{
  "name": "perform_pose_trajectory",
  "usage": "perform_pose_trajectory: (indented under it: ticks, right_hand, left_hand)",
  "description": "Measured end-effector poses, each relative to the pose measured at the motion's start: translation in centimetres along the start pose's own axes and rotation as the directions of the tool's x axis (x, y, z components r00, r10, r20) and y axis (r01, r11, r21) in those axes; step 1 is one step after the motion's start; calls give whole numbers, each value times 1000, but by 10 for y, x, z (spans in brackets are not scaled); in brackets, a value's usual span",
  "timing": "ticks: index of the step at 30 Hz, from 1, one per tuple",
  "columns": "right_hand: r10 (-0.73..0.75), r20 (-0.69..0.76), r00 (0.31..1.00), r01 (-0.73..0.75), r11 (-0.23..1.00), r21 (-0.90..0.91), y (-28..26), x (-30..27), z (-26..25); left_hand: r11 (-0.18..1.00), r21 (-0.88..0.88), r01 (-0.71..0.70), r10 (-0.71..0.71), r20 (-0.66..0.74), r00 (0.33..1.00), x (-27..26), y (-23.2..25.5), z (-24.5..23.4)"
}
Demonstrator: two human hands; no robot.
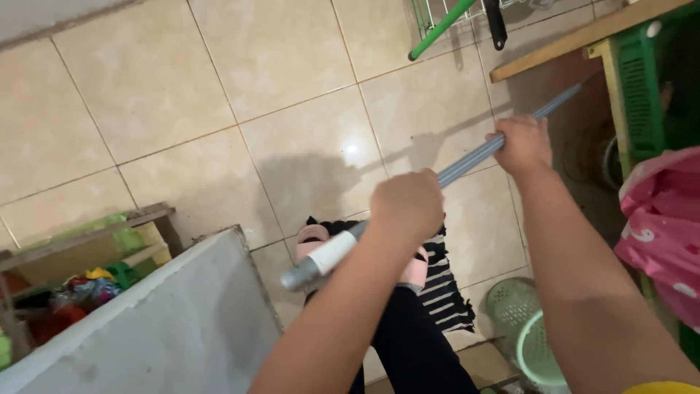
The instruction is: The person sweeps the floor in a narrow hallway using a broom, then stops to fold a black and red cloth that was resting on a treadmill.
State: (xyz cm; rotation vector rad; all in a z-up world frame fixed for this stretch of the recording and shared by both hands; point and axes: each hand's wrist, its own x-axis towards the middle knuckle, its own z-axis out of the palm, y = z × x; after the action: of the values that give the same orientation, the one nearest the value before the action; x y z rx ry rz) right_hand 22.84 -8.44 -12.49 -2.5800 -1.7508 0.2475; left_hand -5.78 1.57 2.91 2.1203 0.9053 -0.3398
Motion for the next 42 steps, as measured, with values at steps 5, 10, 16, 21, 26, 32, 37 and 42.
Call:
perform_pose_trajectory:
  ticks: [5,10,16,21,26,32,37,42]
  right_hand:
    - [68,35,997,-67,997,-24,57,-5,17]
    - [83,-35,996,-77,985,156,91,-8,58]
    - [88,-42,995,-79,980,182,63,8,28]
    - [98,33,995,-102,980,173,104,14,23]
    - [-31,-148,989,65,971,229,85,7,54]
    - [-47,-226,973,116,947,300,-75,22,11]
    - [12,-352,936,127,921,368,-77,34,-26]
    - [-21,-213,977,85,951,296,12,28,-7]
  left_hand:
    - [999,-35,9,-8,14,1000,29,35,34]
    - [998,-1,56,-56,26,998,47,58,45]
    - [996,90,-3,9,-66,998,34,45,6]
    - [992,111,-66,76,-85,993,57,67,25]
    - [992,108,60,-65,48,997,49,58,16]
    - [895,239,377,-412,112,904,-31,0,-132]
    - [917,193,350,-364,41,930,-38,5,-162]
    - [973,210,97,-105,24,994,21,54,-50]
